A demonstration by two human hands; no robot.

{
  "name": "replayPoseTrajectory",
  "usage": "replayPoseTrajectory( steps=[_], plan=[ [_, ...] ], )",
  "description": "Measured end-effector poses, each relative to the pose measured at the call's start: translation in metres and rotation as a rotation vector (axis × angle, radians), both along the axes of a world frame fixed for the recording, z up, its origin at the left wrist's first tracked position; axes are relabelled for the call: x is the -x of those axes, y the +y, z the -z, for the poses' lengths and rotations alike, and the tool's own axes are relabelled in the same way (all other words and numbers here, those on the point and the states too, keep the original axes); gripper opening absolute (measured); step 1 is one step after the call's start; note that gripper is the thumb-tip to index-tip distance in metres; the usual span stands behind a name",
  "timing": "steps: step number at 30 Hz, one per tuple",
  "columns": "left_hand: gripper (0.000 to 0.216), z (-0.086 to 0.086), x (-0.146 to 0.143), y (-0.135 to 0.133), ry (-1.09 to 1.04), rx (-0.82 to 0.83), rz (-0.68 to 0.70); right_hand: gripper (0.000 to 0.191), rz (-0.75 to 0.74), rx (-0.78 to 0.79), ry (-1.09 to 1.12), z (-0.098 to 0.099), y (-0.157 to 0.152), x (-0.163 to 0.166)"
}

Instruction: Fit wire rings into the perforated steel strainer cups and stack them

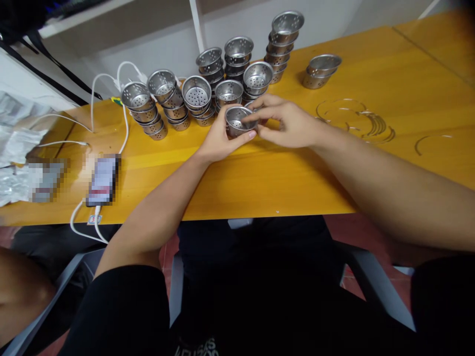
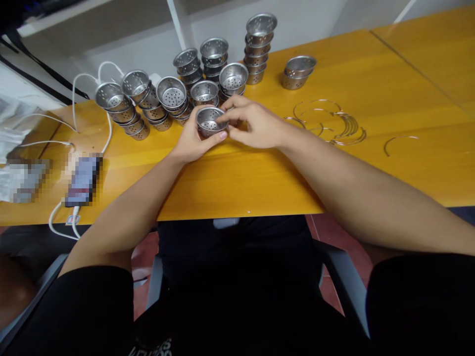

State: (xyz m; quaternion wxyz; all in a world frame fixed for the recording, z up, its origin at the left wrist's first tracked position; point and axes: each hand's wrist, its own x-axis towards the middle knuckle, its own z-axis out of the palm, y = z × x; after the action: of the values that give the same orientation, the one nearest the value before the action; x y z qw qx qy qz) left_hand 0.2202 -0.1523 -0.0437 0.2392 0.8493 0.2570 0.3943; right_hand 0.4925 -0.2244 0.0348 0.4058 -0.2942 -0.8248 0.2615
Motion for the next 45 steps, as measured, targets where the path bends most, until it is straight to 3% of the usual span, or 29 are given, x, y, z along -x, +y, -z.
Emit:
replayPoseTrajectory(
  steps=[9,15,25,33,40,45],
  plan=[
    [0.111,-0.001,0.001,0.004,-0.014,-0.033,-0.033,0.041,0.032,0.159,0.113,0.000,-0.003,-0.004],
    [0.111,0.004,0.003,0.006,-0.030,-0.040,0.009,0.038,0.011,0.027,-0.001,-0.002,0.000,-0.003],
    [0.103,-0.006,-0.004,-0.014,-0.069,0.074,0.067,0.063,-0.033,-0.071,-0.074,0.002,0.004,-0.005],
    [0.103,-0.005,0.002,-0.006,-0.086,0.314,0.001,0.075,0.344,-0.038,-0.052,-0.010,0.016,-0.038],
    [0.089,-0.004,0.003,-0.006,-0.076,0.334,-0.015,0.070,0.372,-0.026,-0.174,0.003,0.021,-0.037],
    [0.087,-0.001,0.002,-0.005,-0.067,0.363,0.025,0.055,0.419,0.017,-0.198,0.006,0.021,-0.027]
  ],
)
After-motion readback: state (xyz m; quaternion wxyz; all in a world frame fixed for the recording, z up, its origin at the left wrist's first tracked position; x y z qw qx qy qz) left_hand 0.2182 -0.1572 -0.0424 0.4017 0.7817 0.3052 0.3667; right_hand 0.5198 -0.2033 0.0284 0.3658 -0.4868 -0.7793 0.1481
